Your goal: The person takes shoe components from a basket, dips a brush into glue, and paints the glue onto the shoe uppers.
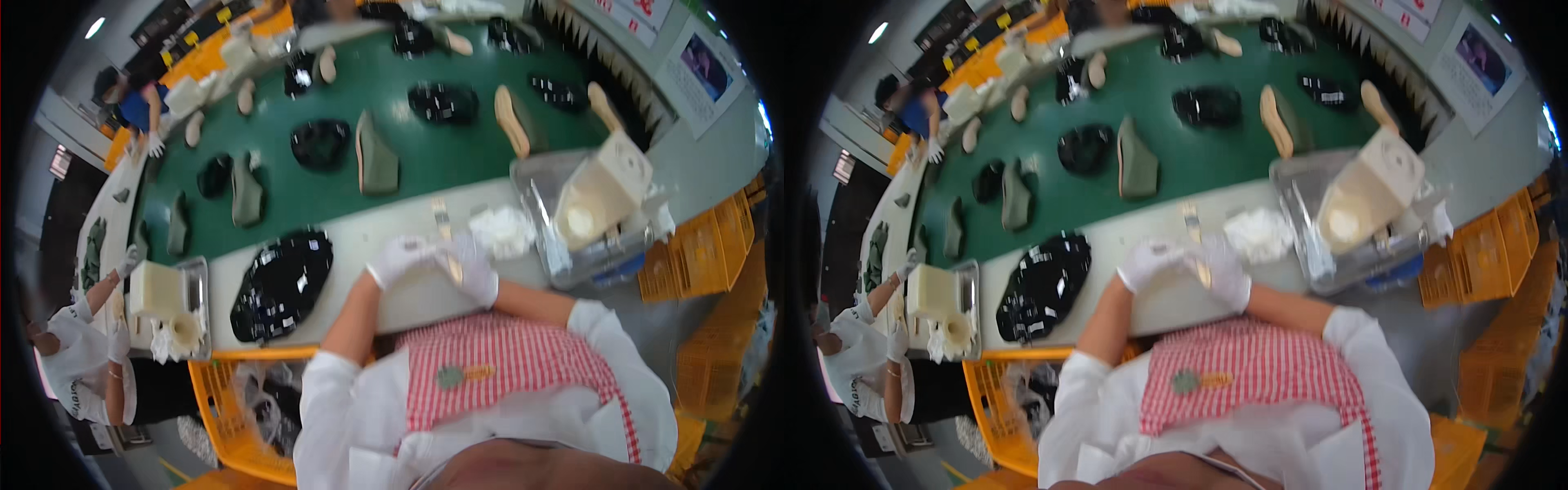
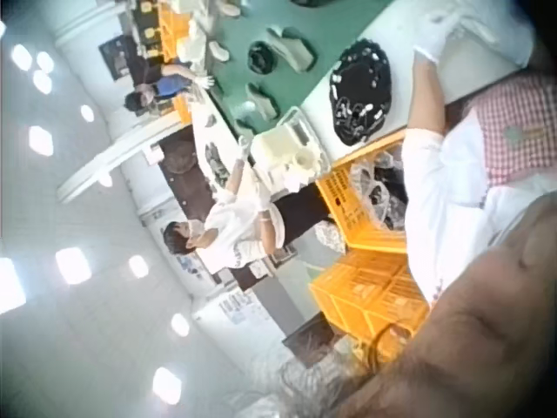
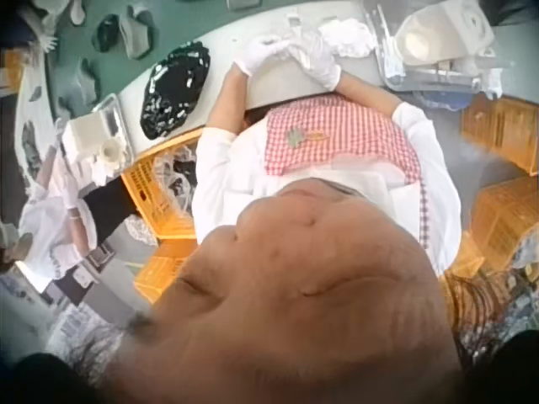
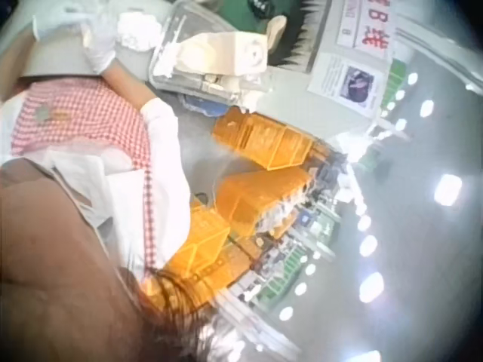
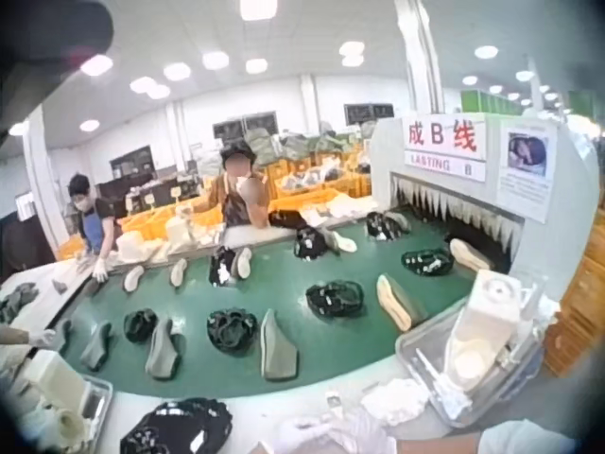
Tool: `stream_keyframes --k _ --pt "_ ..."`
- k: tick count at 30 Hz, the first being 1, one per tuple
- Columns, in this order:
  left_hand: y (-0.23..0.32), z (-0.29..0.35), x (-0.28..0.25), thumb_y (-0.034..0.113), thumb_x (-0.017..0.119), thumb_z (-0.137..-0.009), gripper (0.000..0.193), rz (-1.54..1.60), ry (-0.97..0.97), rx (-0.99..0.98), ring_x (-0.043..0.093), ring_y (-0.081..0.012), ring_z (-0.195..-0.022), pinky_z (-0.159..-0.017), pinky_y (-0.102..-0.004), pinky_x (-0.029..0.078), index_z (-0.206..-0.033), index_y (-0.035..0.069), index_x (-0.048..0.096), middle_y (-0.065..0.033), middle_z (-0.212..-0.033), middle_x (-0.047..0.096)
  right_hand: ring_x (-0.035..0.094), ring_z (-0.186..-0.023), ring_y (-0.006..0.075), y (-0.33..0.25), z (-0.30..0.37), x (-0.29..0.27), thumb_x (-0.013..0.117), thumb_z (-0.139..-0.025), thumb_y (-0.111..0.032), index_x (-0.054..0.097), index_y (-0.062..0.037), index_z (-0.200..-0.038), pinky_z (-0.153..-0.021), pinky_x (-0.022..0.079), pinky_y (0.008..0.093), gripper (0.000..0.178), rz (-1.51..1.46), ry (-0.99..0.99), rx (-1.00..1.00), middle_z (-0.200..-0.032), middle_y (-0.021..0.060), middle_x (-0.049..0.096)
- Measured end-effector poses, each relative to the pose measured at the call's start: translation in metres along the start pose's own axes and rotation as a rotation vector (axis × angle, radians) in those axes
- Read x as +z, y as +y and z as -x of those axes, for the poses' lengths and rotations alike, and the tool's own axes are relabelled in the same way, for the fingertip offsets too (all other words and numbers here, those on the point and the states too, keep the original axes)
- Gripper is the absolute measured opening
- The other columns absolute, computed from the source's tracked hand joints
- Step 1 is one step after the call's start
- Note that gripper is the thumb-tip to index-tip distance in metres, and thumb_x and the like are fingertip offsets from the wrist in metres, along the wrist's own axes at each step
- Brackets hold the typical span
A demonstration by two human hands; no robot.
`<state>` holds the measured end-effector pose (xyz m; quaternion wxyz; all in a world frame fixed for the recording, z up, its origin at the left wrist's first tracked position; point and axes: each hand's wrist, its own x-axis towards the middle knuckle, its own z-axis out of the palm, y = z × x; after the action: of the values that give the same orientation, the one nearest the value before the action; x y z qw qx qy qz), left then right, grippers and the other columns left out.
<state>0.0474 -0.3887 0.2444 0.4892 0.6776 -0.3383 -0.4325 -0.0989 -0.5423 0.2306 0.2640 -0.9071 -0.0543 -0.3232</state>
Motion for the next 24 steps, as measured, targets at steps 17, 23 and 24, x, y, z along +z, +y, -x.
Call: stream_keyframes --k 17,23,24 --pt "-0.004 -0.002 0.007 0.007 0.074 -0.084 0.015 0.266 0.035 0.011 0.063 -0.0091 -0.083 -0.076 -0.0248 0.051 -0.099 0.003 0.071 -0.0022 -0.093 0.07 0.054 -0.072 0.0297 0.005 -0.007 0.004 0.07 -0.08 -0.004 0.061 -0.0083 -0.109 -0.063 0.043 0.0407 0.031 -0.1 0.113 -0.012 -0.078 0.0097 0.053" --pt "-0.007 0.0 0.006 0.011 0.075 -0.085 0.021 0.249 0.045 0.008 0.062 -0.0079 -0.083 -0.077 -0.0241 0.05 -0.104 0.003 0.072 -0.0013 -0.094 0.071 0.054 -0.073 0.0299 0.001 -0.011 0.001 0.071 -0.079 -0.004 0.061 -0.0085 -0.11 -0.064 0.044 0.0412 0.033 -0.089 0.131 0.007 -0.079 0.0099 0.054" --pt "-0.008 0.0 0.006 0.012 0.075 -0.085 0.022 0.237 0.045 0.015 0.062 -0.0082 -0.082 -0.076 -0.0241 0.05 -0.105 0.003 0.072 -0.0016 -0.094 0.071 0.054 -0.073 0.0299 0.0 -0.011 0.0 0.071 -0.079 -0.004 0.061 -0.0085 -0.11 -0.064 0.044 0.0412 0.033 -0.09 0.129 0.007 -0.079 0.0099 0.054"
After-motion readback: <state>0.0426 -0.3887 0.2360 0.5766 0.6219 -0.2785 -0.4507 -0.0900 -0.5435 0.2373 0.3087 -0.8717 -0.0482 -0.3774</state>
